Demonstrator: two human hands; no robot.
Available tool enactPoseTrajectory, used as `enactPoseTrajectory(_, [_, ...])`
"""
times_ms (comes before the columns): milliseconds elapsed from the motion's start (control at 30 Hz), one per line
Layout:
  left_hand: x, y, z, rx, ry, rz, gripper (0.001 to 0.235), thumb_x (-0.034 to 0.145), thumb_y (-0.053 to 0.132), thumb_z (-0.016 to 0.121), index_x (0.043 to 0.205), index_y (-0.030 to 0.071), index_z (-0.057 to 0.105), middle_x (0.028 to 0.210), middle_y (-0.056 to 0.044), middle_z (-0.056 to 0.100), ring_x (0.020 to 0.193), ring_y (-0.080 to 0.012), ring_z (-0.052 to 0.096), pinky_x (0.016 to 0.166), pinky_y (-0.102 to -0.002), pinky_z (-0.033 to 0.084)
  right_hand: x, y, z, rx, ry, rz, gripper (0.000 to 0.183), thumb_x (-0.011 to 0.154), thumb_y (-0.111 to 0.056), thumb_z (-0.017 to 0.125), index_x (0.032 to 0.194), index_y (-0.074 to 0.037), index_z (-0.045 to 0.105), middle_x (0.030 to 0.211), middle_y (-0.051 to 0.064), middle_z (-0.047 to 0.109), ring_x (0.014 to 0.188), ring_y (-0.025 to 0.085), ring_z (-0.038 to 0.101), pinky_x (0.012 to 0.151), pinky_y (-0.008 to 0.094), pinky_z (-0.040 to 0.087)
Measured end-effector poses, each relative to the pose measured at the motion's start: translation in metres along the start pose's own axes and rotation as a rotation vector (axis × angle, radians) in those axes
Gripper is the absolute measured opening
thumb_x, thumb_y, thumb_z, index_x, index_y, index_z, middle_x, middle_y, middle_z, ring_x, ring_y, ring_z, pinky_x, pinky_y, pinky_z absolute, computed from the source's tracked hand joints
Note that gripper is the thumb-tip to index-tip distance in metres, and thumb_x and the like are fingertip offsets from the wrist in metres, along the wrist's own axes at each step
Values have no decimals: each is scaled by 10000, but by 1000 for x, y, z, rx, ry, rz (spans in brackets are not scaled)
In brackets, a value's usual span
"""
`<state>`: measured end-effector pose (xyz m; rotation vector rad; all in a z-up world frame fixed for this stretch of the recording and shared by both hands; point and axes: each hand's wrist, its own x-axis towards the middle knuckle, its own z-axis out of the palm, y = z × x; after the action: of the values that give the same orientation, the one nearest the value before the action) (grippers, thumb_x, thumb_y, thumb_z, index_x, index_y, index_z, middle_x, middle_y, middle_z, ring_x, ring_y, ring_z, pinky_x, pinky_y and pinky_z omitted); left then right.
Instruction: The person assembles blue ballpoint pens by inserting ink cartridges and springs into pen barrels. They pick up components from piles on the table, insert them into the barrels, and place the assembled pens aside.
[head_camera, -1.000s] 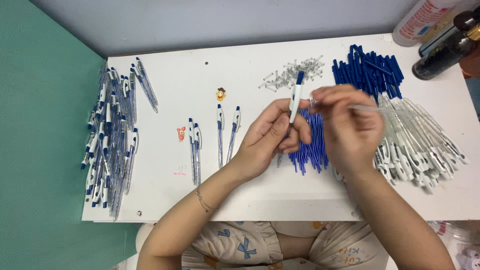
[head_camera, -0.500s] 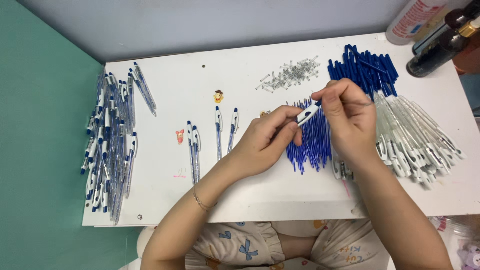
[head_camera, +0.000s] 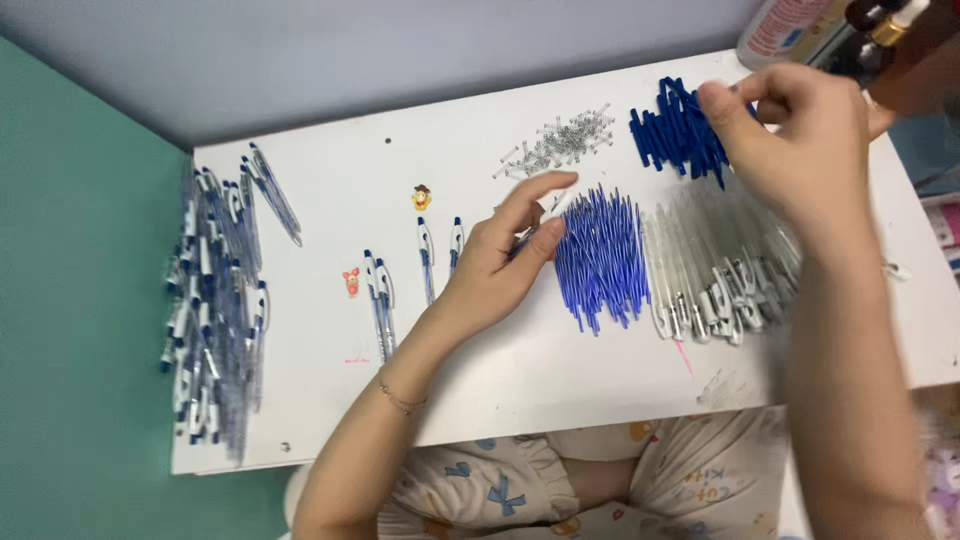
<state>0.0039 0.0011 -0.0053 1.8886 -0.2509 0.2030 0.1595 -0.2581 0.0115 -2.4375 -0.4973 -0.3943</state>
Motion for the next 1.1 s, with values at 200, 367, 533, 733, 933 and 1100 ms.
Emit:
enactPoseTrajectory(200, [0, -2, 2, -126, -146, -30, 310, 1130, 276, 353, 1406, 209, 476, 871, -13, 660, 569, -69, 439, 623, -235, 414, 59, 35, 0, -543, -311, 8, 678, 1104, -593, 652, 858, 29, 756, 838, 327, 731, 881, 566, 671, 759, 572, 452])
enactPoseTrajectory(367, [3, -5, 1, -173, -93, -55, 331, 1102, 354, 336, 1362, 167, 423, 957, -46, 745, 708, -100, 536, 759, -270, 452, 73, 84, 13, -653, -333, 111, 613, 1122, -608, 603, 974, -38, 775, 784, 259, 705, 965, 529, 602, 990, 651, 220])
enactPoseTrajectory(533, [6, -5, 0, -116, -88, -62, 304, 1102, 318, 326, 1340, 157, 426, 959, -18, 762, 799, -103, 631, 918, -302, 429, 64, 76, 26, -684, -315, 229, 617, 1094, -592, 617, 1016, -10, 809, 1160, 320, 756, 1429, 587, 442, 1158, 756, 57])
enactPoseTrajectory(733, [5, 8, 0, -42, -159, -240, 266, 1086, 277, 347, 1320, 236, 468, 973, 7, 779, 619, -86, 463, 674, -273, 390, 63, 66, 47, -711, -291, 246, 657, 1112, -575, 578, 912, 10, 799, 963, 321, 744, 1234, 509, 481, 1060, 582, 149])
enactPoseTrajectory(933, [6, -1, -1, -32, -143, -231, 249, 1086, 249, 340, 1308, 218, 449, 987, 11, 789, 578, -85, 446, 653, -283, 407, 72, 73, 59, -733, -246, 212, 697, 1080, -663, 593, 937, -14, 802, 980, 310, 754, 1198, 525, 522, 1008, 600, 180])
enactPoseTrajectory(1100, [5, -15, 0, -220, -123, -177, 216, 1095, 281, 388, 1282, 173, 379, 1040, -45, 760, 684, -98, 418, 757, -265, 403, 71, 71, 55, -668, -260, 212, 599, 1170, -449, 511, 852, -19, 782, 925, 287, 730, 1192, 530, 500, 996, 588, 179])
